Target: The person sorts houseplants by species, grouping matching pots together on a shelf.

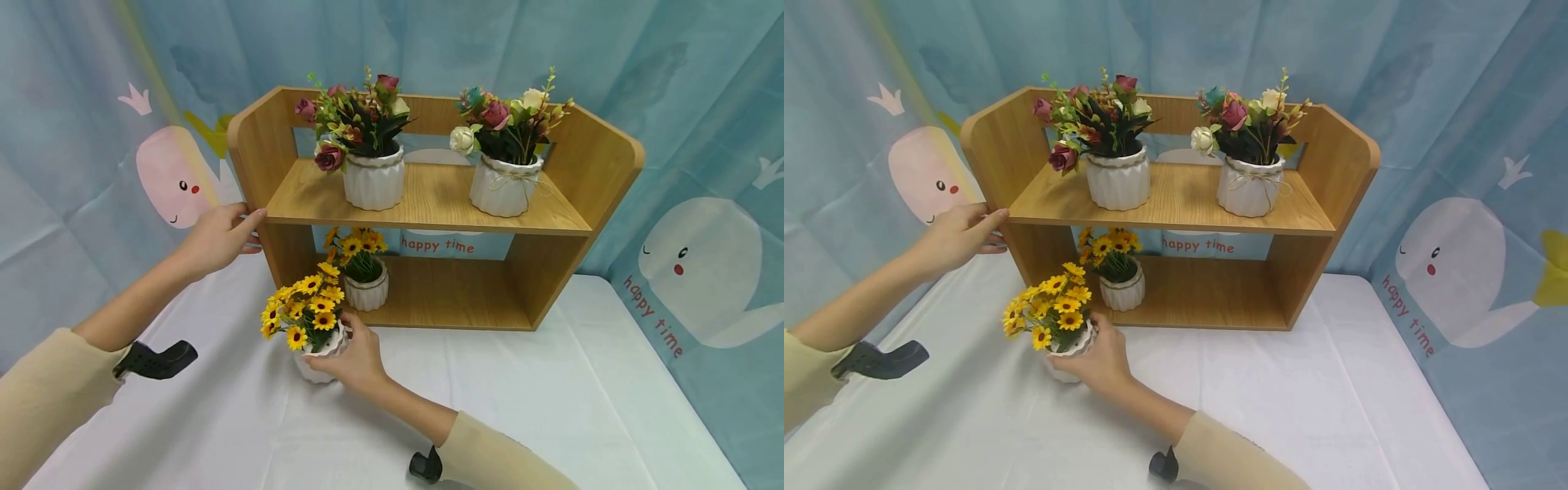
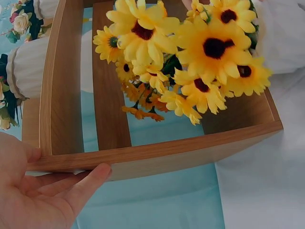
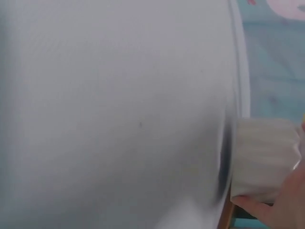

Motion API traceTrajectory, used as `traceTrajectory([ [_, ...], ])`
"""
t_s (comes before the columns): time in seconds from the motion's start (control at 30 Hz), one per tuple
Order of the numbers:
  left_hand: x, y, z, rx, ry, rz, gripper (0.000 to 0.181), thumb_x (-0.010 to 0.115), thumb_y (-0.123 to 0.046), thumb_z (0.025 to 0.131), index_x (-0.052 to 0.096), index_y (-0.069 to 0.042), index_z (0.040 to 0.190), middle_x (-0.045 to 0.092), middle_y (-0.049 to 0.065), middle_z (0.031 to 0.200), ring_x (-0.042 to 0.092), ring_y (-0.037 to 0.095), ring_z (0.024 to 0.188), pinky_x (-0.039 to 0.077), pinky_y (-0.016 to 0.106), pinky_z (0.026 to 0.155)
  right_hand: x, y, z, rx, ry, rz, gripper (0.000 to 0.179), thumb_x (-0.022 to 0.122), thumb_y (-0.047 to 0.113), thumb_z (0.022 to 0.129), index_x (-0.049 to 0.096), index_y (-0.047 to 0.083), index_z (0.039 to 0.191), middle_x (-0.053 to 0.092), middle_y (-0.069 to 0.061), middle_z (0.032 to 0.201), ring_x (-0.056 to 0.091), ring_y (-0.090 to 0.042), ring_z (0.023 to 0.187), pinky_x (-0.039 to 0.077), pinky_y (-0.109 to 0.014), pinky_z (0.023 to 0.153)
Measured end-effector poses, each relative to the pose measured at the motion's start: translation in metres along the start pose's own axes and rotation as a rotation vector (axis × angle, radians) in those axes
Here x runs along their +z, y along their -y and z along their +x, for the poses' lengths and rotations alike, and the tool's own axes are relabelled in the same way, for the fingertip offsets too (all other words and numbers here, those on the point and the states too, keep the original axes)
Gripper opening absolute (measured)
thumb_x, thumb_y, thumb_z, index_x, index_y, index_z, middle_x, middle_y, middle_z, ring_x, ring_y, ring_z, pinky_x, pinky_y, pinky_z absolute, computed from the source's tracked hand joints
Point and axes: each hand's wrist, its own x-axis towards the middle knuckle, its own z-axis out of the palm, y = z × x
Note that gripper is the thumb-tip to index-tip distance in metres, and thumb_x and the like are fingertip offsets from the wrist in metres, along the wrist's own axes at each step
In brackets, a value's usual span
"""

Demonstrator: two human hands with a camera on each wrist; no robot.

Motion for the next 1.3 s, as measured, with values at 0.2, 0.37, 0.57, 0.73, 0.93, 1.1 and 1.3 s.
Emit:
traceTrajectory([
  [0.2,-0.001,0.001,0.001,-0.004,0.001,0.012,0.061,0.035,-0.036,0.116,0.045,0.019,0.141,0.064,0.040,0.125,0.076,0.043,0.102,0.056,0.015,0.069,-0.014,0.002,0.003,-0.005,0.025,-0.018,0.082,0.099,0.016,0.069,0.058,-0.004,0.137,0.070,-0.017,0.130,0.068,-0.031,0.121,0.056,-0.039,0.101],
  [0.37,0.000,0.002,0.001,-0.002,-0.001,0.005,0.061,0.036,-0.035,0.116,0.046,0.019,0.140,0.064,0.040,0.124,0.077,0.039,0.097,0.055,0.014,0.068,-0.024,0.001,0.004,0.002,0.050,-0.015,0.082,0.099,0.016,0.070,0.058,-0.006,0.137,0.069,-0.017,0.133,0.067,-0.030,0.124,0.055,-0.044,0.103],
  [0.57,-0.001,0.003,0.001,-0.001,-0.002,0.016,0.060,0.036,-0.035,0.116,0.047,0.018,0.140,0.064,0.040,0.124,0.076,0.042,0.100,0.059,0.019,0.071,-0.036,-0.001,0.004,0.023,0.064,0.011,0.082,0.098,0.016,0.071,0.057,-0.006,0.139,0.066,-0.019,0.134,0.066,-0.034,0.124,0.055,-0.048,0.103],
  [0.73,0.000,0.004,0.001,0.006,-0.004,0.016,0.060,0.036,-0.035,0.116,0.047,0.019,0.140,0.064,0.040,0.124,0.075,0.044,0.102,0.057,0.016,0.070,-0.048,-0.005,0.004,0.035,0.068,0.024,0.083,0.097,0.016,0.073,0.055,-0.006,0.141,0.064,-0.021,0.137,0.066,-0.041,0.124,0.056,-0.050,0.102],
  [0.93,0.001,0.005,0.002,0.016,-0.011,0.000,0.060,0.037,-0.035,0.116,0.048,0.018,0.139,0.066,0.040,0.122,0.076,0.042,0.100,0.055,0.013,0.069,-0.065,-0.010,0.002,0.044,0.056,0.002,0.083,0.096,0.017,0.073,0.055,-0.006,0.141,0.064,-0.022,0.136,0.066,-0.044,0.122,0.056,-0.052,0.100],
  [1.1,0.000,0.006,0.002,0.019,-0.014,-0.007,0.059,0.037,-0.035,0.116,0.048,0.019,0.139,0.066,0.040,0.121,0.076,0.043,0.100,0.054,0.011,0.068,-0.080,-0.013,0.001,0.056,0.035,-0.017,0.082,0.096,0.017,0.074,0.056,-0.006,0.141,0.064,-0.022,0.136,0.067,-0.043,0.121,0.057,-0.052,0.099],
  [1.3,-0.001,0.005,0.003,0.020,-0.015,0.002,0.059,0.037,-0.034,0.116,0.049,0.019,0.138,0.067,0.040,0.119,0.077,0.040,0.097,0.052,0.010,0.067,-0.096,-0.015,0.000,0.070,-0.009,-0.063,0.081,0.097,0.018,0.073,0.058,-0.005,0.140,0.067,-0.020,0.133,0.069,-0.040,0.115,0.058,-0.051,0.096],
])
